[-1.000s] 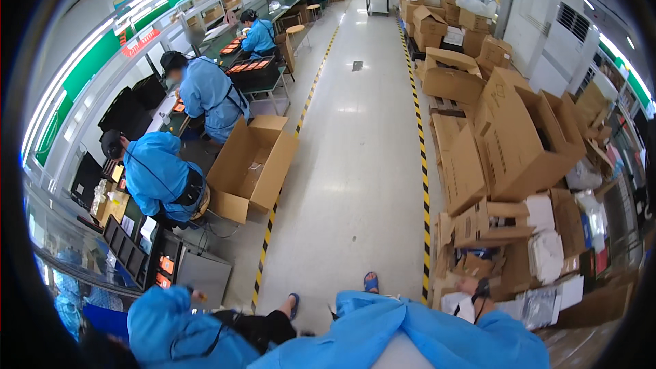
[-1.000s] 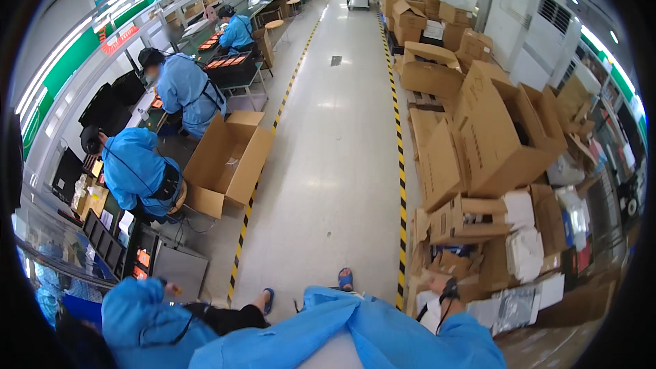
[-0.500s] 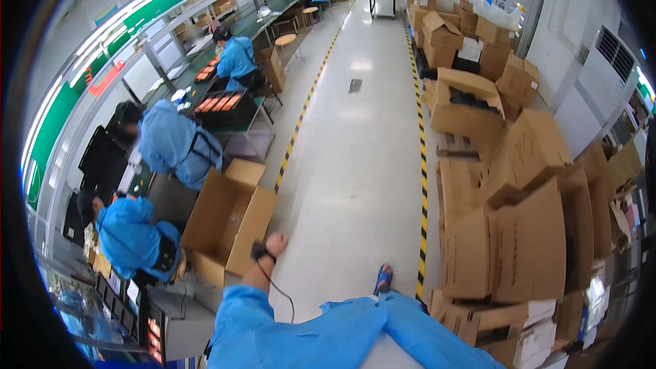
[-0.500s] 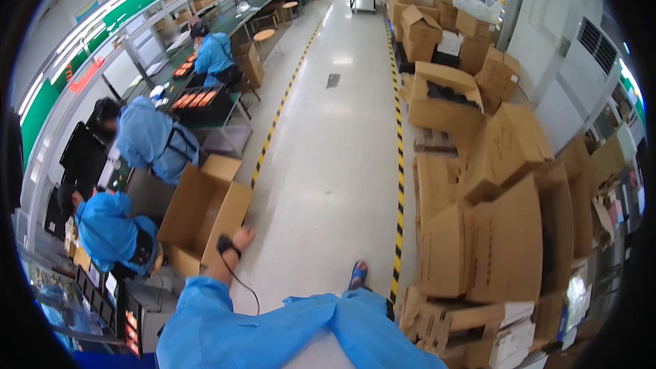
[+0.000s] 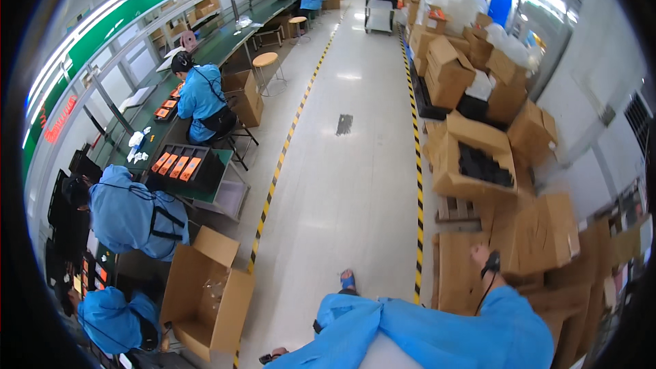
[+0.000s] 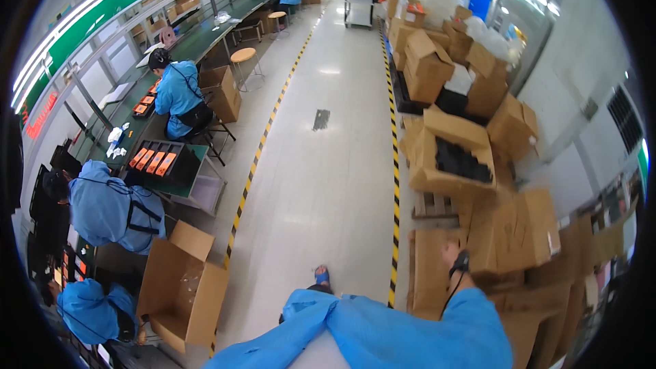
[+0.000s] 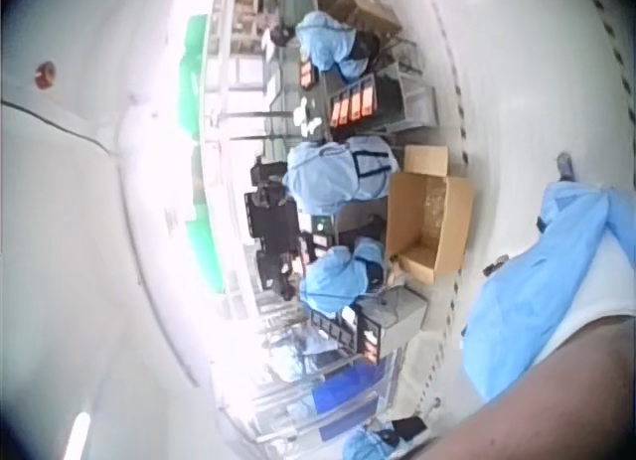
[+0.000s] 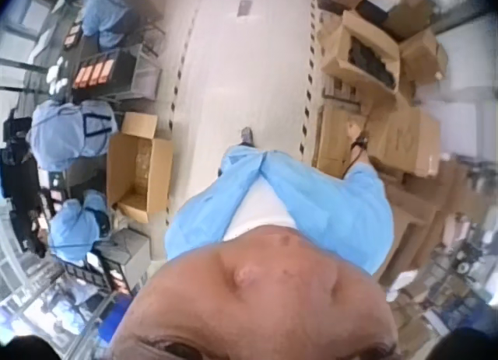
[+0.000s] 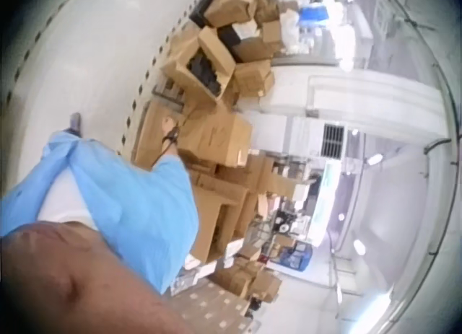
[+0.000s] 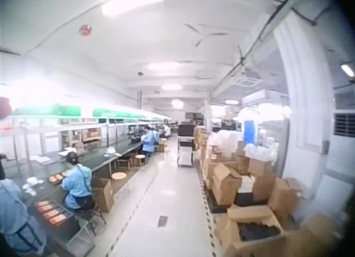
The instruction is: Scanning smartphone barcodes and organizing them in a tray at a manufacturing facility.
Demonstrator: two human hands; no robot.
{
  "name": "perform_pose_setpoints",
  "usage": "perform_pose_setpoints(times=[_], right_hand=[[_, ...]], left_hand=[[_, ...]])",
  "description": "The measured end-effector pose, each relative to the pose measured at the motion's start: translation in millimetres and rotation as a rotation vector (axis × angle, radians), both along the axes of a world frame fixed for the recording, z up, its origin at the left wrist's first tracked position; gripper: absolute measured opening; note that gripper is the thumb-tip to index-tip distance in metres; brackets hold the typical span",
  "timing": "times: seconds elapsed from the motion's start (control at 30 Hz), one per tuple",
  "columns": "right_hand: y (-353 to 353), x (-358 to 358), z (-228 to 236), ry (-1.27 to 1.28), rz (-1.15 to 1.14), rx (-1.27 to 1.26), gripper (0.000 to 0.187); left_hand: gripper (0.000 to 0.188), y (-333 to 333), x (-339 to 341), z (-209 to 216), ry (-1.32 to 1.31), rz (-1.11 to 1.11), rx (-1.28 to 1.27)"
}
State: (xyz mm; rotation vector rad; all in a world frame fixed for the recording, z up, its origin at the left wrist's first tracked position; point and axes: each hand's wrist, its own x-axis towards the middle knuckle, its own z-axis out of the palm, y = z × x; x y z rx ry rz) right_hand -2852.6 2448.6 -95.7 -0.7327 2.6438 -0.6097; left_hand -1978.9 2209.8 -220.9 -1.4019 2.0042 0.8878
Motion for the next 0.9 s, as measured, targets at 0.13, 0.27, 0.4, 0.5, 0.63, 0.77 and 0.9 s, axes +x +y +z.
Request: perform_pose_setpoints(times=[0.13, 0.27, 0.4, 0.5, 0.63, 0.77, 0.9], right_hand=[[44.4, -37.0, -120.0, -0.347, 0.551, 0.338, 0.028], [-92.4, 47.6, -59.4, -0.609, 0.04, 0.411, 0.031], [-189.7, -23.9, -98.4, -0.663, 0.036, 0.412, 0.032], [-279.0, -113.5, -119.5, -0.67, 0.051, 0.421, 0.033], [-400.7, -274.6, -130.5, -0.616, 0.064, 0.459, 0.034], [-636.1, -471.5, -98.4, -0.403, 0.157, 0.388, 0.034], [-856.1, -605.9, -35.6, -0.195, 0.138, 0.04, 0.032]], left_hand=[[0.025, -194.7, -233.3, -46.1, 0.2, -0.383, 0.026], [0.031, -375.4, -468.2, -10.9, 0.397, 0.034, 0.014], [0.029, -529.0, -664.3, 55.9, 0.638, 0.126, 0.17], [0.03, -626.9, -742.5, 46.5, 0.75, 0.176, 0.163], [0.028, -682.4, -722.9, 5.3, 0.63, 0.588, 0.294], [0.024, -706.0, -565.7, -50.1, 0.426, 0.107, 0.384], [0.022, -743.5, -591.2, -34.0, -0.06, 0.3, 0.041]])
